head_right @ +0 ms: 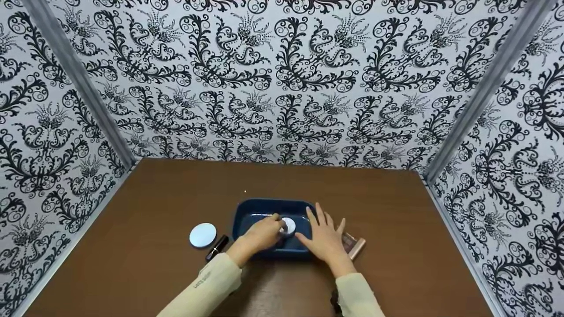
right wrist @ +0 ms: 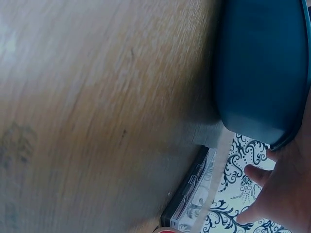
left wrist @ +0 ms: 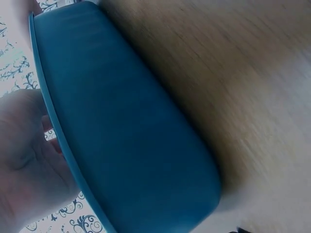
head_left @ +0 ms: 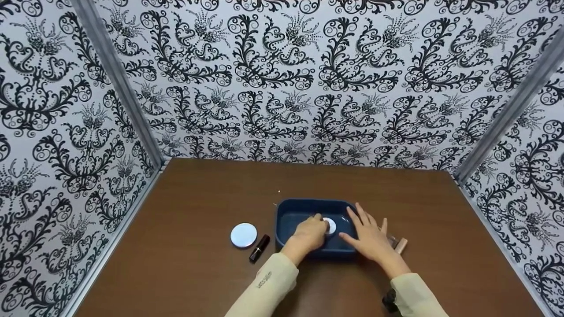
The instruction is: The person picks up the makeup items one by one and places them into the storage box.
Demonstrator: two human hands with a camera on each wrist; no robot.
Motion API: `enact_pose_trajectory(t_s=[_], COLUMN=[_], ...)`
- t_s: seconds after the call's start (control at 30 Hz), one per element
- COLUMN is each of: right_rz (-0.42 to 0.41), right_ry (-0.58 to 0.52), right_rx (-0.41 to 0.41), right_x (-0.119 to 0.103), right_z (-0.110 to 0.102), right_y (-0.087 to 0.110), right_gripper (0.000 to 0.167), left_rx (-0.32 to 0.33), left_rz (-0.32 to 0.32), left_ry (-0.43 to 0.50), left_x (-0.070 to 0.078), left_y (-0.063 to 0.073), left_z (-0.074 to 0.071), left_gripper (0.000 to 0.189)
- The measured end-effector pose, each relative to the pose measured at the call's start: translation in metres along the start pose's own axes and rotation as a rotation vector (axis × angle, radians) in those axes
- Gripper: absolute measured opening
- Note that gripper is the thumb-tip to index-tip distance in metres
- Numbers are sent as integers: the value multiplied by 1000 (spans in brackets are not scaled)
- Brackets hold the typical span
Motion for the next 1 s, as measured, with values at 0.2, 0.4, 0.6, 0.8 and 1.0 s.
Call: enact_pose_trajectory(t_s=[0.2, 0.4, 0.6, 0.8, 1.0], right_rz=[1, -6, -1, 1, 7], right_ry=[4, -5, -7, -10, -17], right_rx=[1, 18, 13, -5, -23], right_x=[1, 1, 0, 0, 1], right_z=[0, 0, 0, 0, 2], right_y=[0, 0, 0, 0, 0], right_gripper=[83, 80, 80, 82, 84], left_rx=[-22, -43, -95, -116, -112], left_rz=[-16, 6, 24, 33, 38], left_ry=[14, 23, -3, 4, 36], left_x=[1, 6, 15, 21, 23], left_y=[1, 1, -4, -9, -9], left_z=[-1, 3, 10, 13, 16], left_gripper=[21, 26, 38, 40, 40])
Point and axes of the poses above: each hand's wrist, its own y-axis away from the middle knuckle, its own z-axis out of the palm, x = y × z, the point moved 6 cm from there along -y, towards the middle knuckle, and after that the axes turned 13 degrees about x, right-handed, at the moved point
